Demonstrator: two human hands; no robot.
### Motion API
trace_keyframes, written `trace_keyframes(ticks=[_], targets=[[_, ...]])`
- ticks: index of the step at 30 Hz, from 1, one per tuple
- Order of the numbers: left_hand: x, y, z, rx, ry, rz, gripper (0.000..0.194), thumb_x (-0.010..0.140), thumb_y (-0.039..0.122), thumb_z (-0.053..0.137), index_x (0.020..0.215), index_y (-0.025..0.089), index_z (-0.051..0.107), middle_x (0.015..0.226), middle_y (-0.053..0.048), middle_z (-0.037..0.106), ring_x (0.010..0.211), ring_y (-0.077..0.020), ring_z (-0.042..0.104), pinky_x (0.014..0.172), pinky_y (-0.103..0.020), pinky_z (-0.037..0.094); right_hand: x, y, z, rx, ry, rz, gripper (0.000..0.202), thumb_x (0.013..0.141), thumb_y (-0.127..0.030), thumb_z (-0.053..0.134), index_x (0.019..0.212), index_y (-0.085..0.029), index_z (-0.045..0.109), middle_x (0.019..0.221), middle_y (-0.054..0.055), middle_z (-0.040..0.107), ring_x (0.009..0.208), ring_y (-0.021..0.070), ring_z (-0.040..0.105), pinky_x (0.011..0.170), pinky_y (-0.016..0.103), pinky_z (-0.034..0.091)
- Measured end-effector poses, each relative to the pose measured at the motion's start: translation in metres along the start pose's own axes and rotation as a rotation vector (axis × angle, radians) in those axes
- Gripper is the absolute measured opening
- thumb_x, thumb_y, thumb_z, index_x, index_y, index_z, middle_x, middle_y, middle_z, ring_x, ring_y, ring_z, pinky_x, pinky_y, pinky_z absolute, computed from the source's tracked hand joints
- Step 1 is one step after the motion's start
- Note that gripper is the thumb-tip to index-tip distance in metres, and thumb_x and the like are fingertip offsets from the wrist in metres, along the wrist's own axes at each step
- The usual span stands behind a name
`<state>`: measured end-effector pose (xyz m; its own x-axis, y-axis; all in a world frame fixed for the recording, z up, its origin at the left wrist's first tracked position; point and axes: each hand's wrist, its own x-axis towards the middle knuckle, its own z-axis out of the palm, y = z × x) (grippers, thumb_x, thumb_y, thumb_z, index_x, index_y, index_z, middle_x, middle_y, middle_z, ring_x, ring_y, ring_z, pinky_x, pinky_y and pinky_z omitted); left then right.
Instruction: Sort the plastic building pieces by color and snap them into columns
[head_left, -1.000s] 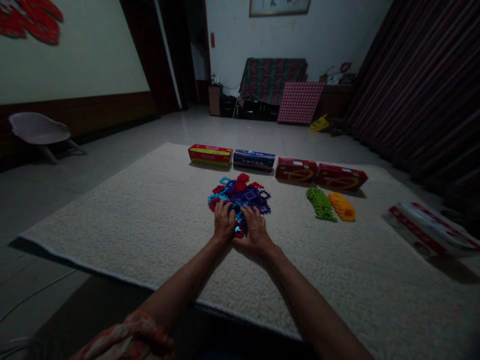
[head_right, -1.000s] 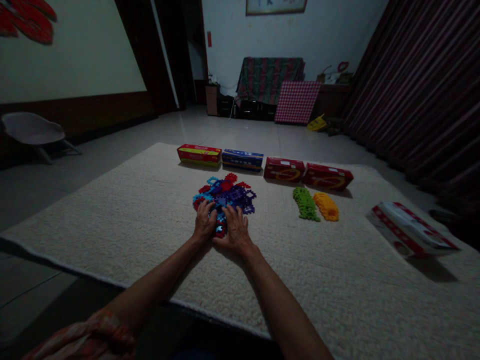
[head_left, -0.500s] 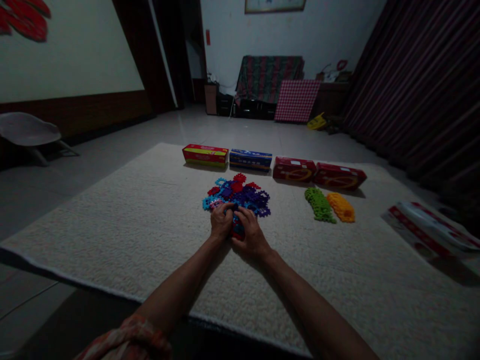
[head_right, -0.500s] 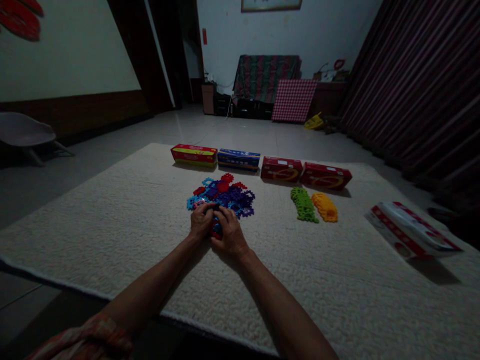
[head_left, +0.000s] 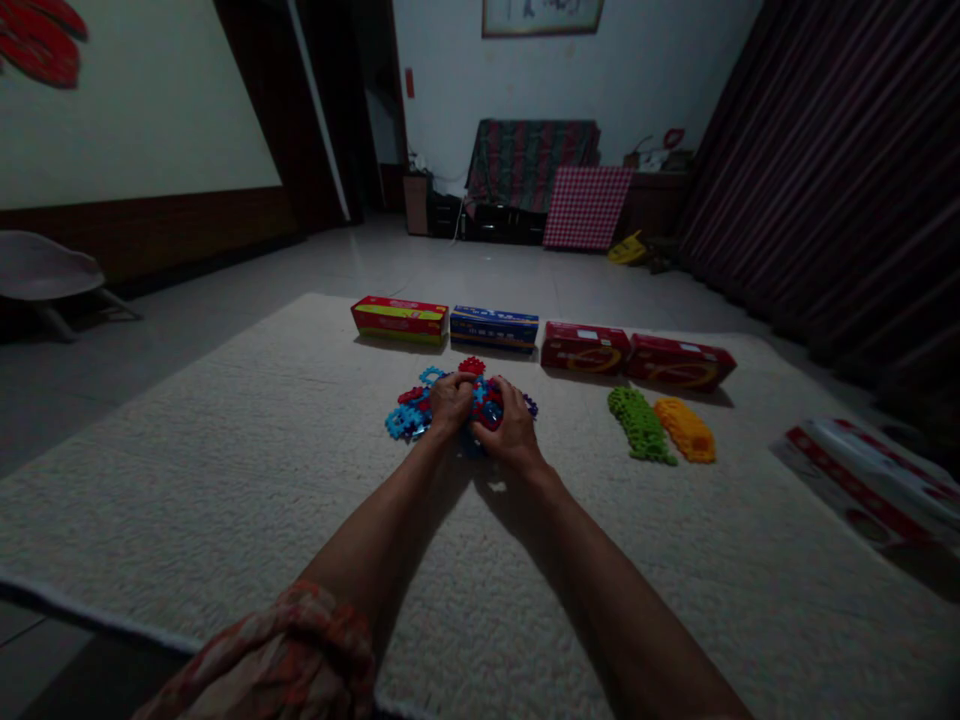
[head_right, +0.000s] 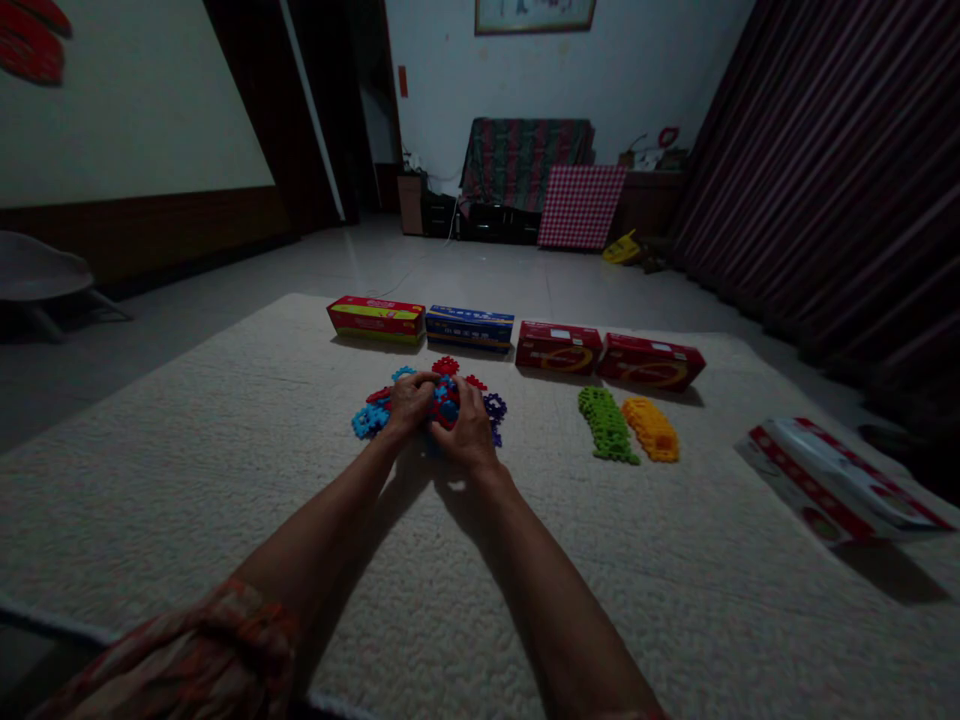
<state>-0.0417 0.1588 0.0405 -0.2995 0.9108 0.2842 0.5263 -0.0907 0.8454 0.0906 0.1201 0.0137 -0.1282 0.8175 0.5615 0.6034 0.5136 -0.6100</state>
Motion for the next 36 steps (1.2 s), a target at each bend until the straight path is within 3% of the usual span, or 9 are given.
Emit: trace_keyframes(ticks=[4,9,16,21,26,31,36], targets=[[0.008,0.001,0.008,0.048,-0.046,0.003,0.032,0.079,0.011,0.054,0.09,0.022,0.081,0.093,-0.002,0.08,0.092,-0.0207,0.073,0.091,-0.03,0.055,0.014,0.025,-0.002,-0.027,0.003,0.115,0.082,0.071,-0.033,0.072,0.147,-0.019,0.043,0.133,0.016,0.058,0.122,0.0321,0.057,0.106,0.05,0.048],[0.01,-0.005,0.007,0.116,-0.065,0.06,0.032,0.08,0.011,0.053,0.095,0.02,0.081,0.1,-0.005,0.079,0.096,-0.0217,0.072,0.095,-0.033,0.054,0.012,0.039,-0.003,-0.07,-0.023,0.117,0.083,0.07,-0.04,0.075,0.144,-0.017,0.046,0.137,0.018,0.055,0.128,0.0341,0.053,0.108,0.052,0.046],[-0.011,-0.029,0.013,0.189,0.011,0.359,0.029,0.084,0.014,0.052,0.095,0.022,0.077,0.107,-0.007,0.075,0.108,-0.0236,0.067,0.104,-0.04,0.05,-0.01,0.048,0.0,-0.132,0.073,0.132,0.074,0.079,-0.045,0.067,0.144,-0.016,0.045,0.152,0.021,0.04,0.143,0.0374,0.037,0.112,0.058,0.04],[-0.021,-0.041,0.021,0.293,0.025,0.481,0.026,0.086,0.017,0.052,0.098,0.02,0.075,0.11,-0.011,0.072,0.111,-0.0267,0.063,0.106,-0.045,0.046,-0.022,0.058,0.007,-0.186,0.043,0.2,0.07,0.083,-0.046,0.061,0.143,-0.013,0.046,0.15,0.023,0.045,0.14,0.037,0.04,0.112,0.057,0.039],[-0.007,-0.038,0.026,0.289,0.0,0.474,0.027,0.087,0.017,0.05,0.095,0.022,0.075,0.107,-0.01,0.071,0.109,-0.0259,0.063,0.105,-0.045,0.046,-0.021,0.061,0.006,-0.103,0.023,0.136,0.066,0.084,-0.045,0.06,0.142,-0.016,0.047,0.144,0.02,0.052,0.135,0.0352,0.046,0.11,0.059,0.042],[-0.002,-0.037,0.031,0.225,0.075,0.454,0.027,0.09,0.021,0.05,0.099,0.02,0.076,0.115,-0.011,0.07,0.114,-0.0264,0.061,0.106,-0.044,0.045,-0.02,0.069,-0.005,-0.045,0.021,0.059,0.069,0.081,-0.045,0.064,0.14,-0.014,0.048,0.143,0.02,0.051,0.137,0.0337,0.045,0.115,0.054,0.038],[-0.002,-0.031,0.028,0.227,0.068,0.42,0.025,0.089,0.021,0.051,0.094,0.02,0.075,0.11,-0.011,0.071,0.106,-0.0257,0.064,0.101,-0.042,0.047,-0.016,0.075,-0.016,-0.026,0.063,0.103,0.058,0.084,-0.042,0.06,0.135,-0.017,0.053,0.134,0.018,0.057,0.128,0.0321,0.053,0.111,0.052,0.043]])
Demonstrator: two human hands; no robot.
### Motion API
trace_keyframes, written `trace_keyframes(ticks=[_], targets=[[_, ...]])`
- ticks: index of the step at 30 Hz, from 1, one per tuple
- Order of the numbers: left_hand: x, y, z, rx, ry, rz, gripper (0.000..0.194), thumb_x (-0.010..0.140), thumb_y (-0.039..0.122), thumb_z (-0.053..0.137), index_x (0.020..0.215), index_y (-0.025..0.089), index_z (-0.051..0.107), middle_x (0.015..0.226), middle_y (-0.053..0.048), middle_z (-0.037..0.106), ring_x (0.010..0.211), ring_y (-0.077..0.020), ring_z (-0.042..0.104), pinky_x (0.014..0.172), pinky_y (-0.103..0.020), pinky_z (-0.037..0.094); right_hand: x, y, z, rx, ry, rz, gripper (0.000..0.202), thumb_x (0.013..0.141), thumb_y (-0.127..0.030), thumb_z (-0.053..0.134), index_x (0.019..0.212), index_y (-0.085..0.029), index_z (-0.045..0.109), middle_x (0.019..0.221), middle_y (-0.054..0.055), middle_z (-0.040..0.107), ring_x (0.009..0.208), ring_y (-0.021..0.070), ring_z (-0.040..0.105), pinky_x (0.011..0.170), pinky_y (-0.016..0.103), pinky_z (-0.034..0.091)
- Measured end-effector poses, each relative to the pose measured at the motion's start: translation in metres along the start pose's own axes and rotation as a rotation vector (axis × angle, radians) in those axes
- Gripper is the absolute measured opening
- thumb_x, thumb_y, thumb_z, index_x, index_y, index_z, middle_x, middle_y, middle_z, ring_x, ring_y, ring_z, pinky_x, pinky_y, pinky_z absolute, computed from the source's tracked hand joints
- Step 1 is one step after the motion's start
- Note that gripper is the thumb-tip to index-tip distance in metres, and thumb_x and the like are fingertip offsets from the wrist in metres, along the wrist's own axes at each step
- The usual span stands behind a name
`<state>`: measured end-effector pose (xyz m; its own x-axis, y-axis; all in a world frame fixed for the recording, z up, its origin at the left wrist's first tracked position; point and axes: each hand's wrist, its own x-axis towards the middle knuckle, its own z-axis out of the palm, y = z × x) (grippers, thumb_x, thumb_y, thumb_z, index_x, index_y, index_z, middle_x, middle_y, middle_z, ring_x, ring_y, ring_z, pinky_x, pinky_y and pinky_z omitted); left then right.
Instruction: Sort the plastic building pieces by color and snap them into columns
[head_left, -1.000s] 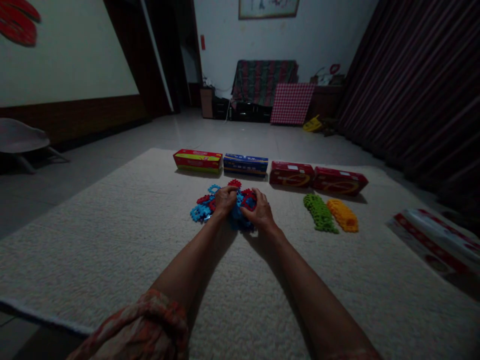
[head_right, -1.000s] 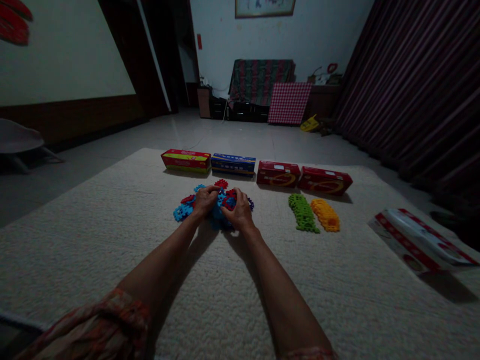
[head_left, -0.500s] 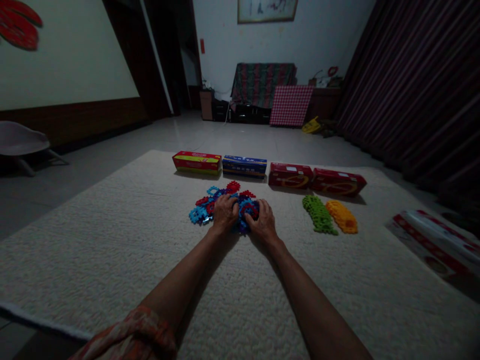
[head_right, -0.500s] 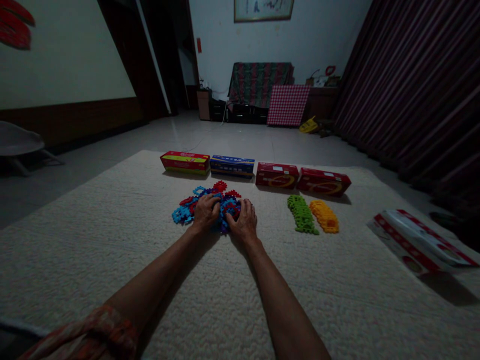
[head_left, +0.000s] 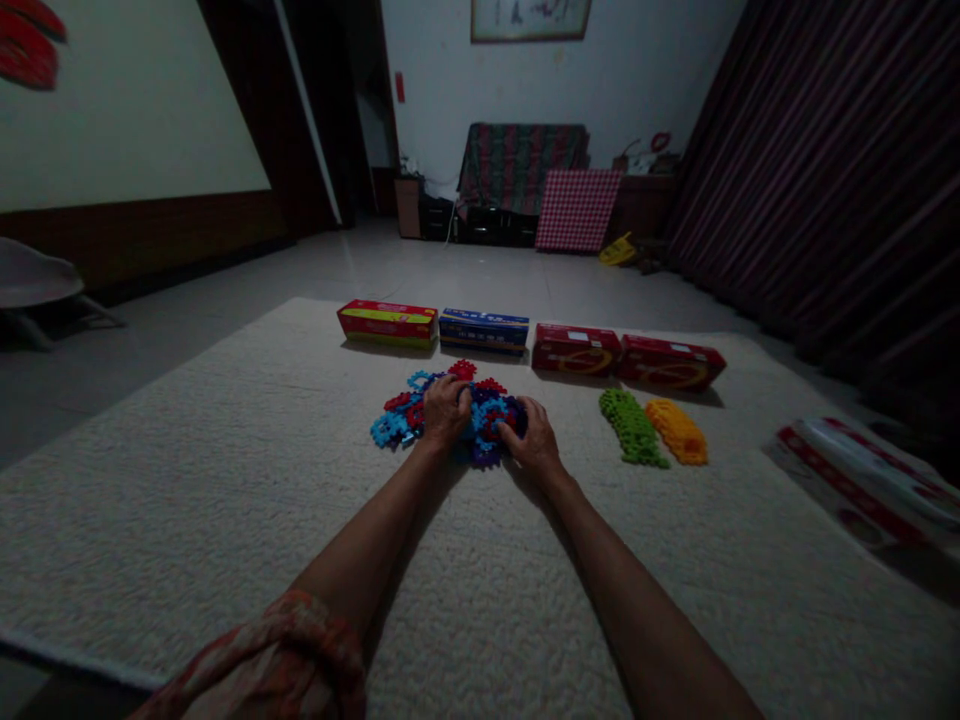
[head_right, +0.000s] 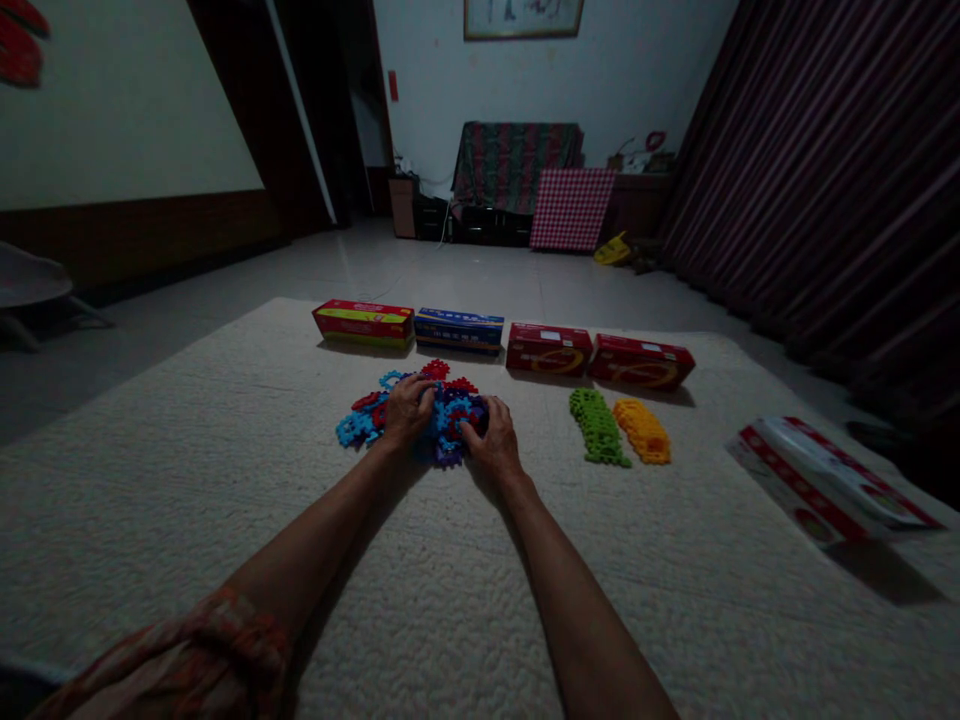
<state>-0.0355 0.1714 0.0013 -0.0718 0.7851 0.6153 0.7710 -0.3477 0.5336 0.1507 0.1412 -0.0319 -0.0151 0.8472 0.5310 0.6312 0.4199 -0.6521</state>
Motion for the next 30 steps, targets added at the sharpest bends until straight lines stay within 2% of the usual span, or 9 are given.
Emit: trace_keyframes(ticks=[2,4,7,11,15,19,24,30], targets=[[0.003,0.006,-0.005,0.012,0.001,0.01,0.023,0.09,0.022,0.052,0.094,0.021,0.075,0.109,-0.009,0.072,0.106,-0.025,0.064,0.101,-0.042,0.046,0.001,0.001,-0.005,0.019,0.021,0.029,0.052,0.087,-0.043,0.056,0.132,-0.017,0.056,0.131,0.017,0.06,0.124,0.0312,0.056,0.109,0.051,0.045],[0.003,0.012,-0.009,0.018,0.001,0.073,0.022,0.091,0.022,0.053,0.096,0.022,0.074,0.116,-0.009,0.07,0.114,-0.0255,0.062,0.104,-0.043,0.044,0.001,0.003,-0.01,0.041,0.028,0.062,0.048,0.09,-0.043,0.051,0.13,-0.018,0.058,0.128,0.016,0.062,0.121,0.03,0.058,0.107,0.05,0.047],[-0.006,0.018,-0.011,0.052,-0.034,0.151,0.019,0.091,0.023,0.055,0.099,0.023,0.073,0.126,-0.01,0.067,0.126,-0.0286,0.056,0.109,-0.048,0.038,-0.005,0.007,-0.015,0.049,-0.025,0.051,0.048,0.089,-0.043,0.053,0.129,-0.018,0.06,0.129,0.016,0.063,0.121,0.0299,0.059,0.107,0.05,0.048],[-0.018,0.008,-0.01,0.151,-0.111,0.098,0.019,0.088,0.022,0.059,0.102,0.022,0.072,0.125,-0.012,0.068,0.123,-0.0318,0.056,0.106,-0.051,0.039,-0.012,0.009,-0.014,0.009,-0.09,-0.04,0.046,0.083,-0.037,0.059,0.124,-0.017,0.063,0.134,0.017,0.061,0.128,0.0311,0.055,0.112,0.051,0.044],[-0.022,-0.001,-0.01,0.16,-0.136,0.101,0.022,0.089,0.021,0.056,0.105,0.021,0.071,0.123,-0.012,0.068,0.121,-0.0302,0.057,0.104,-0.048,0.042,-0.012,0.008,-0.012,0.039,-0.03,-0.012,0.04,0.086,-0.036,0.055,0.12,-0.019,0.065,0.131,0.016,0.063,0.125,0.03,0.058,0.111,0.053,0.045],[-0.028,0.006,-0.01,0.131,-0.15,0.171,0.024,0.091,0.022,0.055,0.109,0.021,0.071,0.128,-0.012,0.067,0.128,-0.0308,0.054,0.106,-0.048,0.04,-0.013,0.008,-0.02,0.114,0.017,0.008,0.037,0.089,-0.036,0.051,0.117,-0.018,0.066,0.126,0.017,0.065,0.121,0.0287,0.061,0.104,0.049,0.051],[-0.038,0.018,-0.01,0.143,-0.227,0.217,0.03,0.091,0.026,0.057,0.118,0.02,0.068,0.13,-0.013,0.066,0.131,-0.0325,0.052,0.108,-0.051,0.037,-0.023,-0.002,-0.029,0.04,-0.021,-0.146,0.037,0.084,-0.026,0.055,0.119,-0.017,0.065,0.133,0.017,0.062,0.128,0.029,0.056,0.112,0.05,0.045],[-0.043,0.022,-0.016,0.224,-0.362,0.192,0.041,0.092,0.031,0.055,0.131,0.02,0.06,0.136,-0.011,0.064,0.135,-0.033,0.046,0.111,-0.054,0.033,-0.028,-0.013,-0.025,-0.054,-0.086,-0.262,0.049,0.079,-0.021,0.064,0.128,-0.017,0.058,0.134,0.016,0.059,0.128,0.0315,0.052,0.112,0.056,0.042]])
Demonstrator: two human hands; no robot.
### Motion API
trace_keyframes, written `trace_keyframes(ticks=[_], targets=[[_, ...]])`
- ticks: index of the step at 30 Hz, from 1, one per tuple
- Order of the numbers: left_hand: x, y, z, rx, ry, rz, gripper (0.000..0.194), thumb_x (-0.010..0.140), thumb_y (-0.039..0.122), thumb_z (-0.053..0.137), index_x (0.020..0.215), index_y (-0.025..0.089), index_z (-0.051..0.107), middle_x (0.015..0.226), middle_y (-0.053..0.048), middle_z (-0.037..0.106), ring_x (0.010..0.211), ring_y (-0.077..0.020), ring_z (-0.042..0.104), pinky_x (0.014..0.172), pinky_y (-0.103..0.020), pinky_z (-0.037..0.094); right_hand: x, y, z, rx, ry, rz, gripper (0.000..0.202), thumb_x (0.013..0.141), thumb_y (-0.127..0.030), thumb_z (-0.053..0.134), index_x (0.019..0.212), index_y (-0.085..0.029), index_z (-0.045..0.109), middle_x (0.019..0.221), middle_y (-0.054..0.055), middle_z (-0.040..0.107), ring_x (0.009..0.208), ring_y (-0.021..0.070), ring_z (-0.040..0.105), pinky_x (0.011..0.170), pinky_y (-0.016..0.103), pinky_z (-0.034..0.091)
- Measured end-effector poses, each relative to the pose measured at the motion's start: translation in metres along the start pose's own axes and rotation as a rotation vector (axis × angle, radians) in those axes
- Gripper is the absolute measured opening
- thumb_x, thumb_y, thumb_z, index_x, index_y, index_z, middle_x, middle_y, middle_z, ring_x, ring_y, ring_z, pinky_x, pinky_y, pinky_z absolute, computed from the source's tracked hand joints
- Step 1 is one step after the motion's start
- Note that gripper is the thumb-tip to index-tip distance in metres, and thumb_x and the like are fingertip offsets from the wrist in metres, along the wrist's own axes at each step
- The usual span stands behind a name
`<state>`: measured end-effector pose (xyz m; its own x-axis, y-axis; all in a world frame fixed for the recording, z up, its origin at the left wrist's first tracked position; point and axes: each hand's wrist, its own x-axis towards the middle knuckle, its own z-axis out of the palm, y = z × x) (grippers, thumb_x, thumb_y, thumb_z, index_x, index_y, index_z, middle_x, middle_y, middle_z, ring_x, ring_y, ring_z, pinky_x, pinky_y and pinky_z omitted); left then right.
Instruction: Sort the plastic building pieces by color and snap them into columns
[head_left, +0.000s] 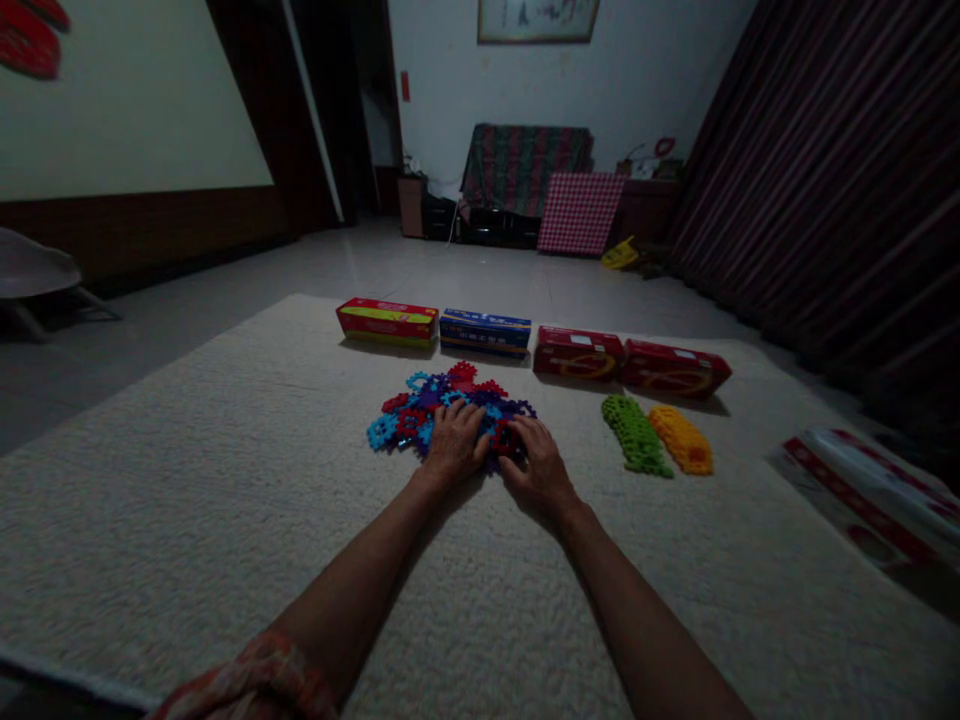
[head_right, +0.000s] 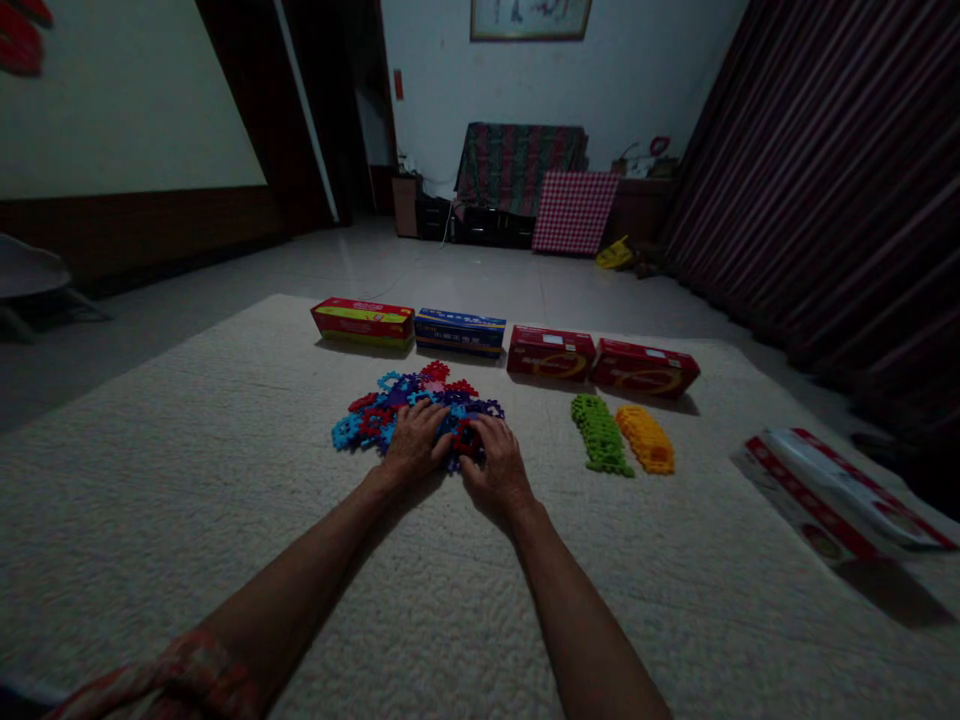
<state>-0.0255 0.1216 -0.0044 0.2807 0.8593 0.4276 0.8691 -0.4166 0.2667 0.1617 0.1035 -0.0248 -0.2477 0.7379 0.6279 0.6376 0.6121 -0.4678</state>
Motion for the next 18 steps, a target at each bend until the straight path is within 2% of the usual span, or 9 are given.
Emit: trace_keyframes(ticks=[10,18], targets=[[0.0056,-0.0009,0.0,-0.012,-0.112,-0.006,0.059,0.087,0.037,0.06,0.142,0.018,0.05,0.144,-0.013,0.058,0.14,-0.0369,0.04,0.113,-0.06,0.028,0.0038,0.0055,0.0012,0.017,0.022,0.018,0.046,0.082,-0.021,0.063,0.127,-0.019,0.057,0.126,0.015,0.064,0.121,0.0317,0.057,0.106,0.056,0.047],[0.0067,0.0015,0.0036,-0.03,-0.046,-0.061,0.054,0.085,0.03,0.06,0.135,0.014,0.055,0.136,-0.015,0.063,0.137,-0.034,0.044,0.114,-0.053,0.031,0.0026,0.0039,-0.0006,0.112,0.053,0.144,0.046,0.082,-0.021,0.062,0.128,-0.02,0.057,0.127,0.013,0.062,0.12,0.0288,0.058,0.104,0.05,0.051]])
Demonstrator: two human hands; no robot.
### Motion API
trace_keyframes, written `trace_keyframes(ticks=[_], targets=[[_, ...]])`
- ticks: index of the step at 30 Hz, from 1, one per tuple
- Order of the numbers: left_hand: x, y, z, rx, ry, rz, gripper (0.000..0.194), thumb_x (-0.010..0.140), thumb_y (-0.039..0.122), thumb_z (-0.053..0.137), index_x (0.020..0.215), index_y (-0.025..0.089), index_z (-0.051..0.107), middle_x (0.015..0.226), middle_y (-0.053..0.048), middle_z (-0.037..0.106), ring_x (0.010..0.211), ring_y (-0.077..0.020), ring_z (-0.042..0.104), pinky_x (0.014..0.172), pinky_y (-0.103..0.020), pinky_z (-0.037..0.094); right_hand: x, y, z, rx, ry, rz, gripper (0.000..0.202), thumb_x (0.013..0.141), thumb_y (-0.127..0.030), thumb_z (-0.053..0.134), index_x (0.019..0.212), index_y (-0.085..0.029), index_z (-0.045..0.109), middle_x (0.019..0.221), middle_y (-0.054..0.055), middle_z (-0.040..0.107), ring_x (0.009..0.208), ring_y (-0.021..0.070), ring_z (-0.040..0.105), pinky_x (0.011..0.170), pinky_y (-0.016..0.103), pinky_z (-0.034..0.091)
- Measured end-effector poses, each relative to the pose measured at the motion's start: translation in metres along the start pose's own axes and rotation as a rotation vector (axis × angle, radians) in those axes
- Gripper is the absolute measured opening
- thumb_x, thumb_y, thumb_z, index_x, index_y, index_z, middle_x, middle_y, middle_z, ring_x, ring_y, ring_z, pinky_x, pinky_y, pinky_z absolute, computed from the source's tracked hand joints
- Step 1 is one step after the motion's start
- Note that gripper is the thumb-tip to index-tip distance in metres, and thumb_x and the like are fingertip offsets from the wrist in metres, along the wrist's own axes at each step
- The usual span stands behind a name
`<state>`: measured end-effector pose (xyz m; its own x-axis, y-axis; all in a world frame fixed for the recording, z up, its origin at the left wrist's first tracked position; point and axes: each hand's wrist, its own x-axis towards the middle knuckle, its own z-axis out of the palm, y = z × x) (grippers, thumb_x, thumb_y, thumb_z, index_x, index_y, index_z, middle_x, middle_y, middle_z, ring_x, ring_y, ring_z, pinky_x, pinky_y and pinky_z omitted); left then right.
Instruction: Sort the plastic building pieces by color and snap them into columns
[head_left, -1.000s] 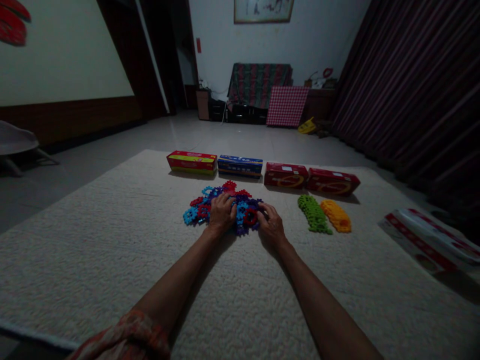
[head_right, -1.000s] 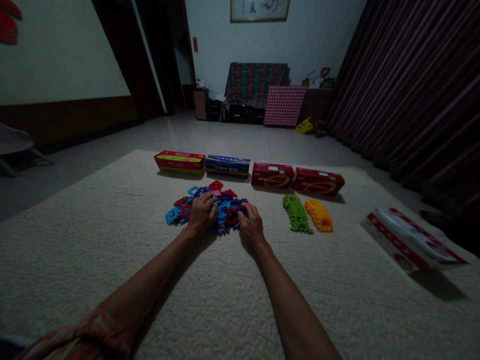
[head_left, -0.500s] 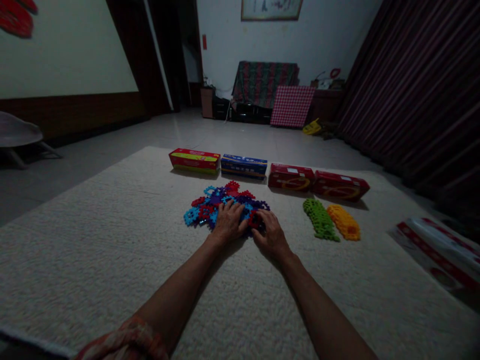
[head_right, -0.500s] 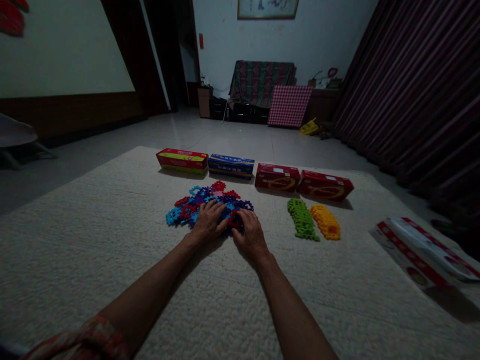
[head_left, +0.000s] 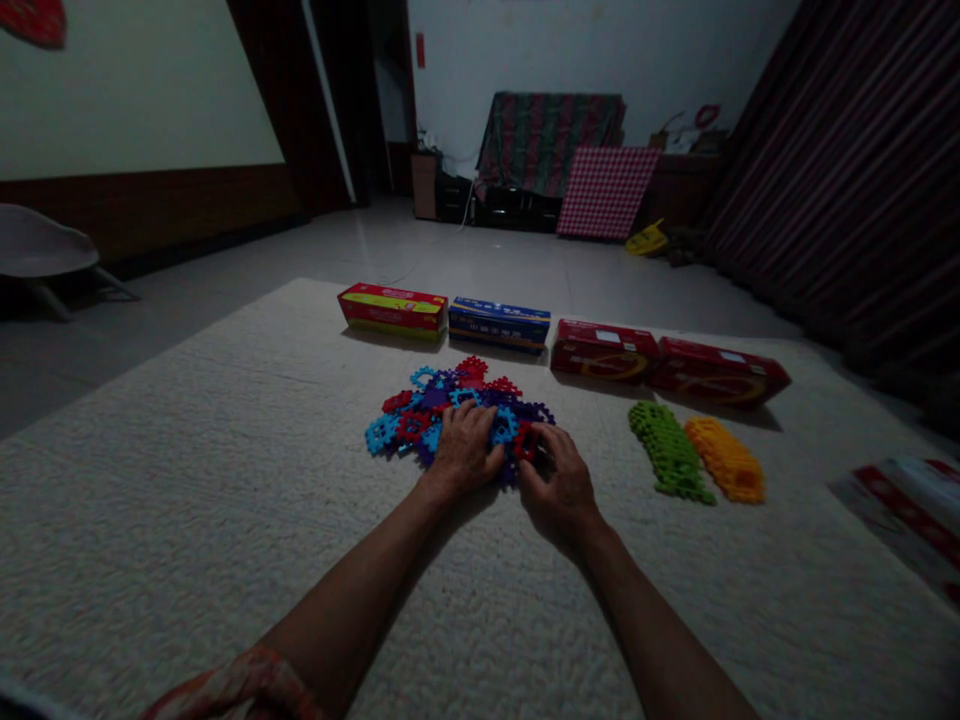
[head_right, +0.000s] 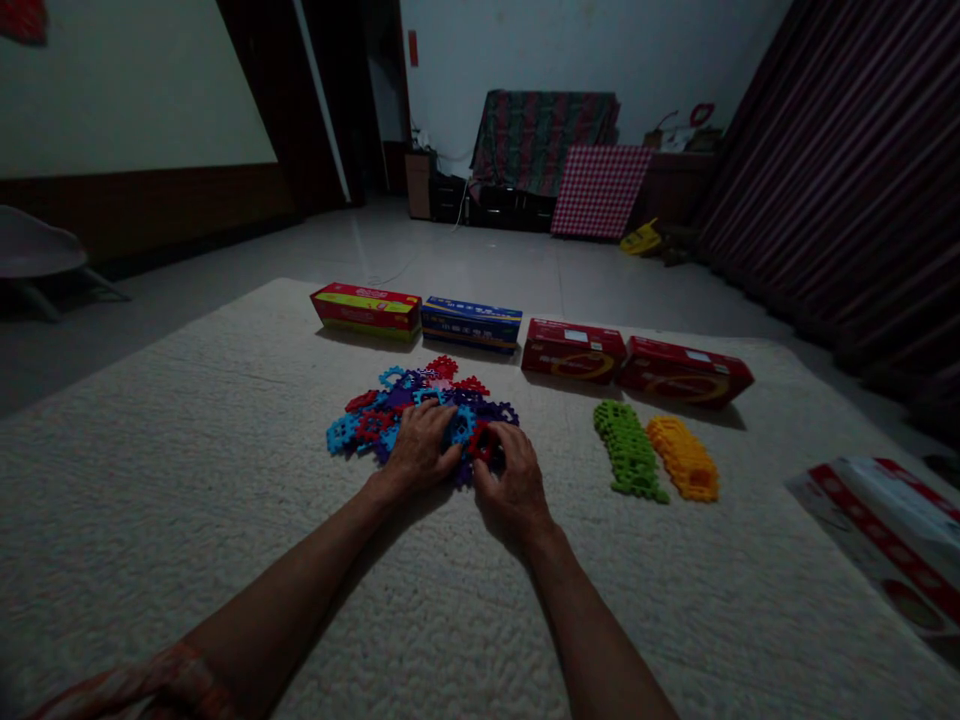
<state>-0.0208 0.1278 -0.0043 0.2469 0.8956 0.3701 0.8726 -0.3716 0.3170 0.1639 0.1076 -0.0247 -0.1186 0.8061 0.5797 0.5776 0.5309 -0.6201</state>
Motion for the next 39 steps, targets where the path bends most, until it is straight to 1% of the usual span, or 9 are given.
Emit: trace_keyframes(ticks=[6,9,12,19,23,27,30,34,39], targets=[[0.0,0.003,-0.003,0.049,0.061,-0.031,0.055,0.083,0.026,0.06,0.135,0.013,0.055,0.136,-0.016,0.063,0.138,-0.038,0.043,0.112,-0.06,0.031,0.006,0.012,-0.006,0.022,0.132,0.09,0.045,0.083,-0.023,0.061,0.129,-0.021,0.058,0.127,0.014,0.059,0.118,0.0276,0.059,0.098,0.048,0.055],[-0.001,0.01,-0.005,0.045,0.128,0.022,0.051,0.085,0.026,0.059,0.134,0.014,0.057,0.141,-0.016,0.06,0.14,-0.0382,0.041,0.113,-0.061,0.03,0.01,0.029,-0.013,-0.065,0.205,0.129,0.046,0.082,-0.023,0.061,0.128,-0.019,0.06,0.124,0.014,0.059,0.117,0.028,0.058,0.096,0.047,0.056],[-0.002,0.018,-0.004,-0.001,0.163,0.124,0.041,0.088,0.024,0.055,0.128,0.017,0.062,0.14,-0.014,0.061,0.137,-0.0337,0.046,0.114,-0.056,0.033,0.009,0.049,-0.021,-0.163,0.21,0.127,0.047,0.079,-0.02,0.057,0.126,-0.017,0.061,0.124,0.017,0.058,0.115,0.0284,0.059,0.096,0.046,0.055],[-0.009,0.026,0.004,-0.025,0.04,0.303,0.032,0.089,0.024,0.056,0.117,0.02,0.07,0.137,-0.012,0.062,0.133,-0.0337,0.05,0.111,-0.057,0.037,0.005,0.068,-0.035,-0.337,0.069,0.12,0.035,0.075,-0.015,0.055,0.108,-0.015,0.068,0.113,0.016,0.065,0.108,0.0296,0.059,0.099,0.046,0.051],[-0.008,0.021,0.007,0.008,-0.004,0.293,0.028,0.09,0.023,0.056,0.112,0.019,0.072,0.137,-0.014,0.061,0.133,-0.0355,0.048,0.109,-0.059,0.039,0.006,0.069,-0.036,-0.337,0.04,0.129,0.032,0.076,-0.016,0.056,0.104,-0.017,0.069,0.113,0.015,0.067,0.107,0.0288,0.06,0.098,0.045,0.05],[-0.007,0.02,0.007,-0.018,0.024,0.291,0.03,0.091,0.02,0.052,0.115,0.018,0.07,0.139,-0.015,0.06,0.136,-0.0347,0.047,0.109,-0.059,0.04,0.009,0.069,-0.038,-0.31,0.055,0.128,0.033,0.076,-0.017,0.056,0.106,-0.017,0.069,0.111,0.015,0.068,0.105,0.0284,0.061,0.097,0.045,0.051],[-0.009,0.03,0.009,-0.094,0.002,0.394,0.031,0.094,0.017,0.047,0.116,0.019,0.069,0.138,-0.014,0.06,0.134,-0.0292,0.05,0.109,-0.052,0.043,0.013,0.068,-0.046,-0.279,0.1,0.12,0.036,0.077,-0.019,0.057,0.111,-0.017,0.068,0.115,0.015,0.067,0.108,0.0295,0.061,0.099,0.047,0.05],[-0.01,0.055,0.015,-0.147,-0.138,0.552,0.027,0.097,0.018,0.043,0.108,0.018,0.068,0.128,-0.014,0.065,0.124,-0.0256,0.056,0.101,-0.044,0.049,0.018,0.069,-0.063,-0.25,0.136,0.116,0.037,0.077,-0.02,0.058,0.113,-0.018,0.068,0.117,0.015,0.065,0.112,0.03,0.06,0.101,0.05,0.049],[-0.004,0.07,0.022,-0.112,-0.261,0.558,0.024,0.097,0.016,0.043,0.105,0.021,0.064,0.117,-0.011,0.064,0.114,-0.0224,0.057,0.097,-0.039,0.049,0.022,0.067,-0.068,-0.25,0.159,0.098,0.035,0.08,-0.022,0.057,0.113,-0.017,0.067,0.119,0.016,0.065,0.114,0.0295,0.06,0.104,0.049,0.048]])
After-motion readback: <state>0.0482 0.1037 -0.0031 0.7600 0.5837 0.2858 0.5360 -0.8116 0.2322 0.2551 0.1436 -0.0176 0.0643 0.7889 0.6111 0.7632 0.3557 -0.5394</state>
